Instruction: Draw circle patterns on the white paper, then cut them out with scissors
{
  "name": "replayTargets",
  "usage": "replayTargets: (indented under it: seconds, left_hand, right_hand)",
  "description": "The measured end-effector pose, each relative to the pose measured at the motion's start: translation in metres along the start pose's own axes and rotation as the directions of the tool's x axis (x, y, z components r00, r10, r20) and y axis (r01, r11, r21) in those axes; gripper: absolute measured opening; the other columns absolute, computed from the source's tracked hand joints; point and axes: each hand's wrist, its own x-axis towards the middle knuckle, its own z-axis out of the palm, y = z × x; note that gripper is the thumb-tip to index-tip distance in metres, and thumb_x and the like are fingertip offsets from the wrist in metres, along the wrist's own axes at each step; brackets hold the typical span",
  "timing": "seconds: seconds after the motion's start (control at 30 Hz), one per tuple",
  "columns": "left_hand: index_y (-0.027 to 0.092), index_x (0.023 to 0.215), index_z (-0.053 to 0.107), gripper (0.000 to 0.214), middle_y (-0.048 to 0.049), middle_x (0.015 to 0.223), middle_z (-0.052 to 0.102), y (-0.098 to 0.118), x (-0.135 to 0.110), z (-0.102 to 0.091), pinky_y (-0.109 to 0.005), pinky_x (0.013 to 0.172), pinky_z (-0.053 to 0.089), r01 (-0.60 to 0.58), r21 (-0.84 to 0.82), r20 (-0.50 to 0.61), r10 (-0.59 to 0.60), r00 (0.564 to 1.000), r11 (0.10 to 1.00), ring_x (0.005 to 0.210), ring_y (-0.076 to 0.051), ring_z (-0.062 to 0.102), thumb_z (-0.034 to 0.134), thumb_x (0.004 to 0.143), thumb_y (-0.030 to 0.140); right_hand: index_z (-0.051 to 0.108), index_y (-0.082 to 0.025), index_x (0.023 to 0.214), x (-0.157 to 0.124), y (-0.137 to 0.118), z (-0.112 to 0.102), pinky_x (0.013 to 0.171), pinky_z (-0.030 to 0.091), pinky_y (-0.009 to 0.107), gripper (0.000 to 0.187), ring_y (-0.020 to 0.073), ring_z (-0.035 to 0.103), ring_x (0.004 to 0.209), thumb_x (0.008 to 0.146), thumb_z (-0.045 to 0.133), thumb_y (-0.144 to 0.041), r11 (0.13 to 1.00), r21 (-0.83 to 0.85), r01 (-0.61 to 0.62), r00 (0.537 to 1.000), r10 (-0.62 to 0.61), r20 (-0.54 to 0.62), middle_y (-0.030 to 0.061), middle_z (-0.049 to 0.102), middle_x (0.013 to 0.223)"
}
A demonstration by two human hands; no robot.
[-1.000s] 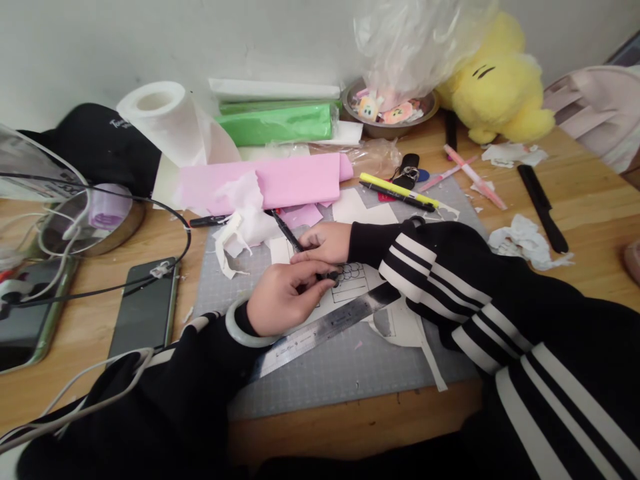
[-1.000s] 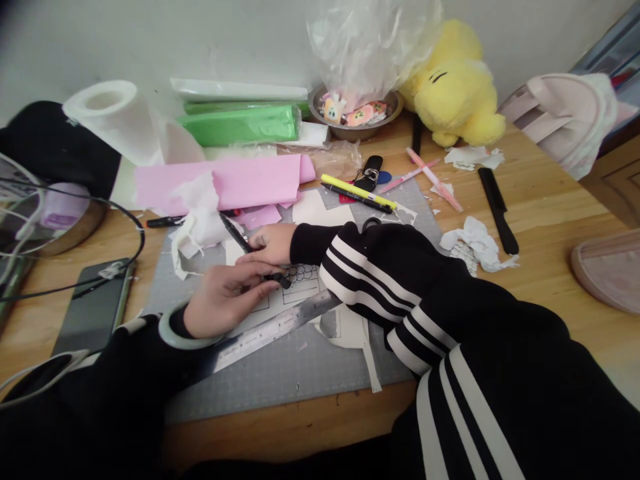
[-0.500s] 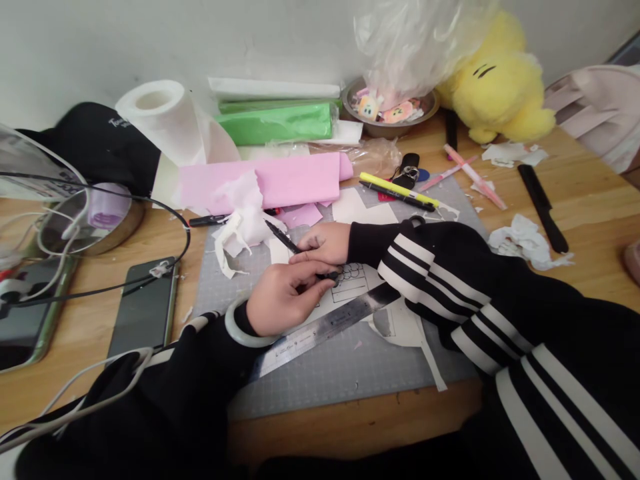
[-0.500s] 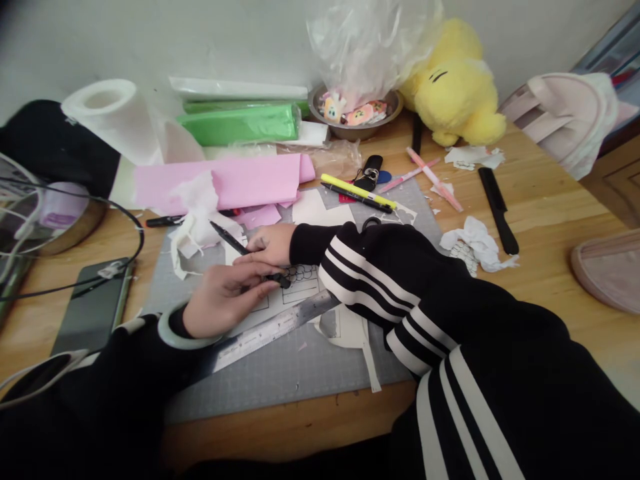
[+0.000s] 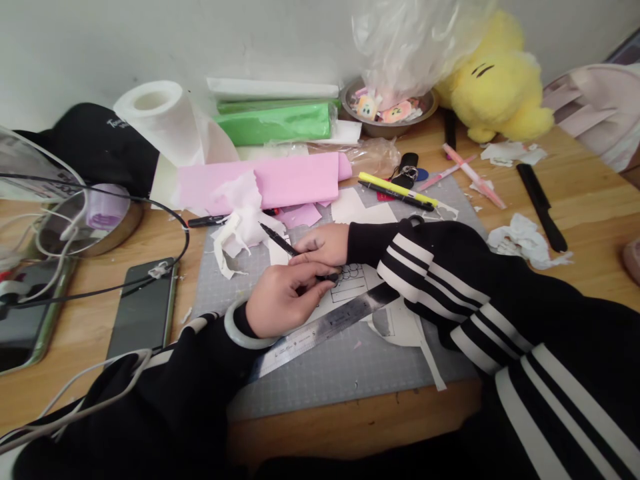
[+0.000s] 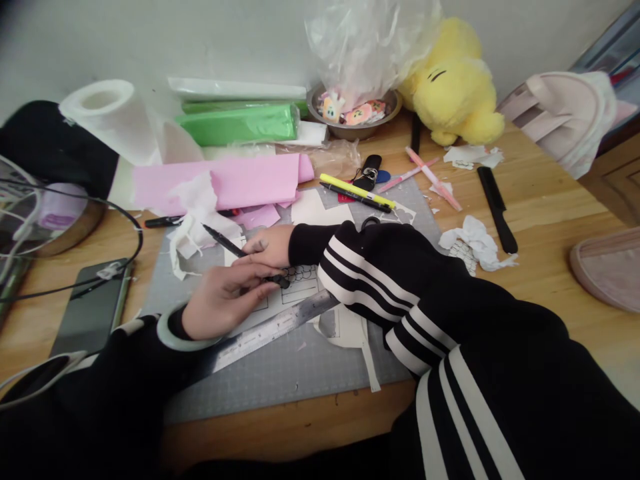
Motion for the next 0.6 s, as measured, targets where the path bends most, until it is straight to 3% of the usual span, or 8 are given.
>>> replayTargets:
  seconds: [0.17, 0.47, 0.53, 0.6]
  left_hand:
    - [0.012, 0.087, 0.069, 0.017, 0.0046, 0.042, 0.05, 0.001, 0.0, 0.0, -0.018, 0.041, 0.036, -0.005, -0.003, -0.013, 0.005, 1.0, 1.0, 0.038, -0.006, 0.039, 0.058, 0.079, 0.022]
    - [0.013, 0.086, 0.068, 0.016, 0.0062, 0.041, 0.046, 0.003, 0.002, 0.0, -0.018, 0.045, 0.04, -0.021, -0.011, -0.017, 0.021, 1.0, 1.0, 0.039, -0.007, 0.041, 0.058, 0.078, 0.021]
    - [0.013, 0.086, 0.068, 0.015, 0.0068, 0.041, 0.044, 0.003, 0.002, -0.001, -0.018, 0.045, 0.039, -0.03, 0.0, -0.019, 0.03, 0.999, 1.0, 0.039, -0.006, 0.04, 0.057, 0.078, 0.021]
    - [0.014, 0.086, 0.068, 0.015, 0.0074, 0.04, 0.043, 0.004, 0.002, -0.001, -0.018, 0.043, 0.036, -0.023, 0.02, -0.022, 0.024, 0.999, 1.0, 0.038, -0.006, 0.038, 0.057, 0.078, 0.021]
  right_hand:
    - [0.05, -0.013, 0.06, -0.003, -0.007, -0.003, 0.058, 0.028, 0.02, 0.028, 0.0062, 0.039, 0.057, 0.085, 0.051, -0.025, 1.0, 0.012, 0.001, 1.0, -0.001, -0.001, -0.0066, 0.047, 0.056]
    - [0.049, -0.014, 0.058, -0.006, -0.009, -0.003, 0.059, 0.031, 0.021, 0.029, 0.0068, 0.04, 0.056, 0.083, 0.052, -0.026, 1.0, -0.025, -0.014, 1.0, 0.013, -0.011, -0.0064, 0.046, 0.053]
    - [0.048, -0.013, 0.055, -0.005, -0.007, -0.002, 0.059, 0.032, 0.021, 0.03, 0.0058, 0.041, 0.055, 0.083, 0.052, -0.025, 1.0, 0.0, -0.017, 0.999, 0.017, -0.051, -0.0069, 0.044, 0.051]
    - [0.048, -0.013, 0.055, -0.005, -0.006, -0.001, 0.059, 0.034, 0.02, 0.03, 0.005, 0.043, 0.055, 0.083, 0.05, -0.024, 0.994, 0.102, 0.025, 0.986, -0.008, -0.164, -0.0068, 0.045, 0.051]
